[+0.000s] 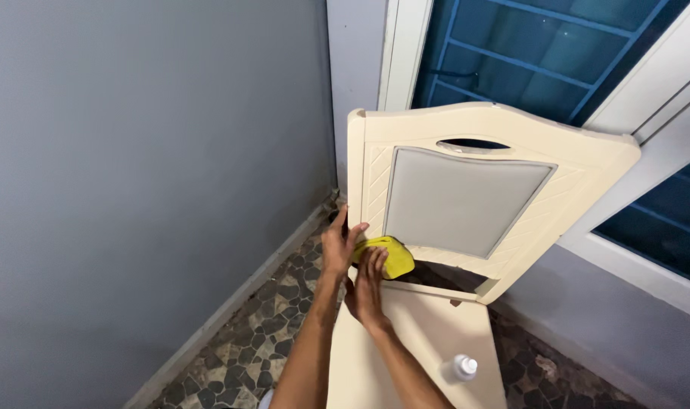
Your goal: The person cleans a white chair using a yellow cloth and a white bottle of cleaning solution. They wipe the backrest and the seat of the chair, applying the solution from the bottle as needed.
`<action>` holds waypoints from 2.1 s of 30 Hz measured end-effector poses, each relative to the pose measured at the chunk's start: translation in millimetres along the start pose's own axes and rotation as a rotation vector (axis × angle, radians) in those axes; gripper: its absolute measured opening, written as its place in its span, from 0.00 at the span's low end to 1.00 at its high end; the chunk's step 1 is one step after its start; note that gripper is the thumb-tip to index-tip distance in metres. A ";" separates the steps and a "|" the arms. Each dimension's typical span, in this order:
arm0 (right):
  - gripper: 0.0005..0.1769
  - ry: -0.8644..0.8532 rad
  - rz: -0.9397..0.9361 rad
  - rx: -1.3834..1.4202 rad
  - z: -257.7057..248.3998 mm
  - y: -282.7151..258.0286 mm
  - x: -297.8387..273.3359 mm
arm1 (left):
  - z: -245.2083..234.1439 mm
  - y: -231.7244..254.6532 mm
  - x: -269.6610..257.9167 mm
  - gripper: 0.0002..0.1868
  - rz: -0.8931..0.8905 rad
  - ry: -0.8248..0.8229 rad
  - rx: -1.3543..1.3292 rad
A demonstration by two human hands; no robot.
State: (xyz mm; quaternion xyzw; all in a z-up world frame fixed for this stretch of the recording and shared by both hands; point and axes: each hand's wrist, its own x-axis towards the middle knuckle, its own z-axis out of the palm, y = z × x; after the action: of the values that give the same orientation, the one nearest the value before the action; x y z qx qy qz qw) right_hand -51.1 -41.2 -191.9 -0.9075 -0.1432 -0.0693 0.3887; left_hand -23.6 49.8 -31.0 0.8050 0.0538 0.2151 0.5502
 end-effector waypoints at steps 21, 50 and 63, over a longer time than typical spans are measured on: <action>0.48 -0.220 -0.135 -0.626 -103.2 -69.7 14.5 | 9.2 -34.3 -13.0 0.27 -0.057 0.048 -0.097; 0.34 0.018 -0.422 -0.013 -75.1 -26.0 0.0 | 1.4 -40.4 -55.5 0.17 -0.035 0.208 0.125; 0.26 0.055 0.008 0.207 -91.7 -56.5 -2.0 | 22.3 -44.0 -71.4 0.16 -0.276 0.228 0.020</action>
State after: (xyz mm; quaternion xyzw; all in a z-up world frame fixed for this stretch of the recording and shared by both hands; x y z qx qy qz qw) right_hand -72.0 -71.0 -90.5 -0.8610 -0.1351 -0.0773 0.4843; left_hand -72.3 24.5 -98.2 0.7658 0.2280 0.2269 0.5569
